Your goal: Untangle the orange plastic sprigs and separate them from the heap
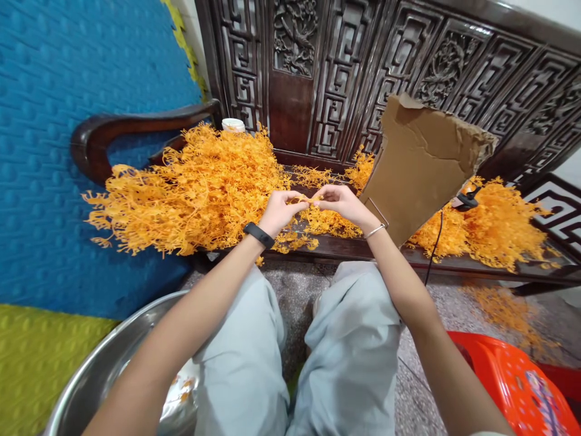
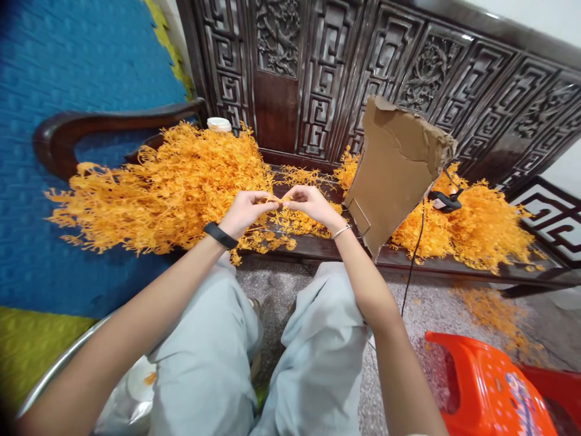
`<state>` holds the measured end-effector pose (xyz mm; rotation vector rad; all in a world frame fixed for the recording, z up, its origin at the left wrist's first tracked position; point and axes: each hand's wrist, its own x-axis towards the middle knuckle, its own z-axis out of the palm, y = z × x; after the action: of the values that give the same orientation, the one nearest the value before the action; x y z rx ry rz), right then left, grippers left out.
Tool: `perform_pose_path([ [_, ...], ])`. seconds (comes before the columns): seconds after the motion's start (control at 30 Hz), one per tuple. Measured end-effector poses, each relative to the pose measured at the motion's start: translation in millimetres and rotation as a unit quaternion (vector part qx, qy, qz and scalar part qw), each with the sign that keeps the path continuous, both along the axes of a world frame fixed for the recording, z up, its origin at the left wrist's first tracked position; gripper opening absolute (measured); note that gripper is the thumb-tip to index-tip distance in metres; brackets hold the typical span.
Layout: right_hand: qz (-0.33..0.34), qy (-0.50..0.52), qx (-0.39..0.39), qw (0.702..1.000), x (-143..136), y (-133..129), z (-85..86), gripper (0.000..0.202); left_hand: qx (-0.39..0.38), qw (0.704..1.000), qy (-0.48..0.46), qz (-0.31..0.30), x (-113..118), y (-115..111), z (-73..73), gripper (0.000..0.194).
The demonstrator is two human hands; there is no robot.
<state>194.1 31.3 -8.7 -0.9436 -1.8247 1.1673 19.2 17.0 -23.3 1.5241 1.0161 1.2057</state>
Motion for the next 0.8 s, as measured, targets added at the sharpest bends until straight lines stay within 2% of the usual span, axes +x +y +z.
perform_pose_path([
  [0.17,0.009,-0.024,0.019,0.999,-0.1,-0.8,0.1,0.029,-0.006,1.000,0.024,-0.009,-1.9,-0.6,3.6,0.008],
  [0.37,0.062,-0.006,-0.013,0.998,-2.0,-5.5,4.4,0.033,-0.060,0.994,0.014,-0.094,-8.6,-7.1,12.2,0.006],
  [0.47,0.079,0.041,-0.030,0.996,-4.4,-7.3,6.5,0.033,-0.062,0.991,-0.033,-0.112,-9.1,-7.8,12.6,0.007],
  [0.57,0.093,0.084,-0.049,0.991,-6.5,-6.7,7.4,0.030,-0.060,0.988,-0.094,-0.103,-6.9,-7.7,12.7,0.011],
  [0.7,0.095,0.112,-0.071,0.987,-8.0,-3.9,7.4,0.029,-0.135,0.971,-0.174,-0.098,-3.8,-9.7,15.5,0.011],
  [0.8,0.096,0.107,-0.089,0.986,-9.3,-2.8,7.5,0.033,-0.170,0.957,-0.192,-0.133,-2.3,-11.1,16.0,0.011],
])
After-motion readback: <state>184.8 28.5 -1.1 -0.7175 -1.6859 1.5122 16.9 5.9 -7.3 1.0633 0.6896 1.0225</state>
